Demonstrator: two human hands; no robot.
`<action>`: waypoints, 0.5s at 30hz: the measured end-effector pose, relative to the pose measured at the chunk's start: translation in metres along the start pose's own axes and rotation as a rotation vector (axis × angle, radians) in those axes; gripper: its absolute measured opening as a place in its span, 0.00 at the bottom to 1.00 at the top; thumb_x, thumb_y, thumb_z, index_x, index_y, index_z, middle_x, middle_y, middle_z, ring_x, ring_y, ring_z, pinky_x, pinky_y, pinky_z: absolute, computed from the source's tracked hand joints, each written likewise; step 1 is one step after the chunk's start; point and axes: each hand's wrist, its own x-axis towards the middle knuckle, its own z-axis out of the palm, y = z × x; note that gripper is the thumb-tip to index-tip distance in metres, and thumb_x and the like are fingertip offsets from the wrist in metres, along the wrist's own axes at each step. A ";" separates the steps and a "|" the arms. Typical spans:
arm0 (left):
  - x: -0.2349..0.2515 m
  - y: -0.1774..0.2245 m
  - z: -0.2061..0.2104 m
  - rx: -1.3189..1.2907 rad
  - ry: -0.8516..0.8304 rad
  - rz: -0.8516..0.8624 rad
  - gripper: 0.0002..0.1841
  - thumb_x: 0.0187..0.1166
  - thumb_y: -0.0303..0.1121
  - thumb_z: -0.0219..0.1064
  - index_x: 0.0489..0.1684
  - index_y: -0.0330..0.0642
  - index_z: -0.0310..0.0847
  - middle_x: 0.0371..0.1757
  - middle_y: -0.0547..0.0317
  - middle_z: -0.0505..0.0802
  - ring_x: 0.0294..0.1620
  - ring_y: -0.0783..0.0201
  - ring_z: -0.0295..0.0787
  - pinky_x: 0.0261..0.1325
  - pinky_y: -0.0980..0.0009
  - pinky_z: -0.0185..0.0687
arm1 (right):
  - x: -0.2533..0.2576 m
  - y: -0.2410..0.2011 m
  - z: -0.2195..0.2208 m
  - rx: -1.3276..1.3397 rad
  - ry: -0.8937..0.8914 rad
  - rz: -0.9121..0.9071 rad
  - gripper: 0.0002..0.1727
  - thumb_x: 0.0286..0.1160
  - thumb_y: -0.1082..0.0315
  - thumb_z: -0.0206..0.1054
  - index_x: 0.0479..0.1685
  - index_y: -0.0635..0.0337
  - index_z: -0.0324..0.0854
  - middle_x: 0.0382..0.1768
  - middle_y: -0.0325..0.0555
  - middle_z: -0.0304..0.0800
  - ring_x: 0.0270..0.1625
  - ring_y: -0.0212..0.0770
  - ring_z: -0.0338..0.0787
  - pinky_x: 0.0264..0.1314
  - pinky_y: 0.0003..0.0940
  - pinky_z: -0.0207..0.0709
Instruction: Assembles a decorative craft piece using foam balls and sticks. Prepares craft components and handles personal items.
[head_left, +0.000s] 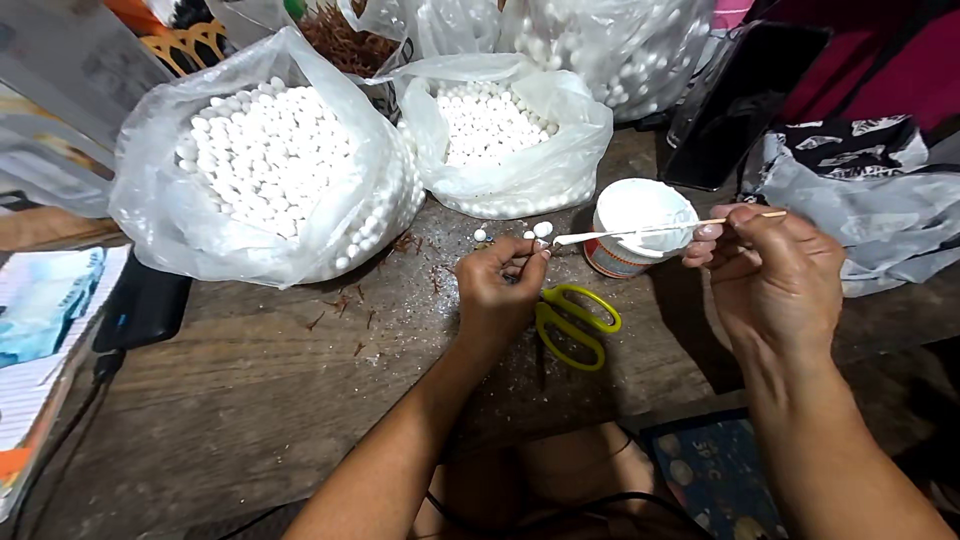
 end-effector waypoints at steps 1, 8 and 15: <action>0.000 0.000 0.000 0.004 0.000 -0.001 0.01 0.71 0.18 0.71 0.34 0.27 0.88 0.30 0.56 0.93 0.29 0.80 0.90 0.39 0.84 0.87 | 0.000 0.000 0.000 0.001 -0.003 0.001 0.21 0.84 0.77 0.48 0.33 0.50 0.87 0.27 0.29 0.94 0.26 0.25 0.91 0.34 0.21 0.88; 0.000 0.000 0.000 0.020 0.017 0.008 0.02 0.71 0.18 0.71 0.34 0.27 0.88 0.31 0.56 0.93 0.30 0.81 0.89 0.40 0.84 0.87 | -0.002 0.001 0.000 0.025 0.001 0.016 0.22 0.84 0.77 0.47 0.32 0.50 0.87 0.26 0.30 0.95 0.26 0.26 0.92 0.34 0.21 0.88; 0.000 0.000 0.000 0.026 0.020 0.012 0.02 0.70 0.18 0.72 0.34 0.27 0.88 0.31 0.56 0.94 0.29 0.82 0.89 0.39 0.85 0.86 | -0.001 -0.005 -0.001 0.074 0.019 0.083 0.24 0.86 0.76 0.43 0.31 0.50 0.85 0.26 0.29 0.93 0.27 0.24 0.90 0.34 0.19 0.87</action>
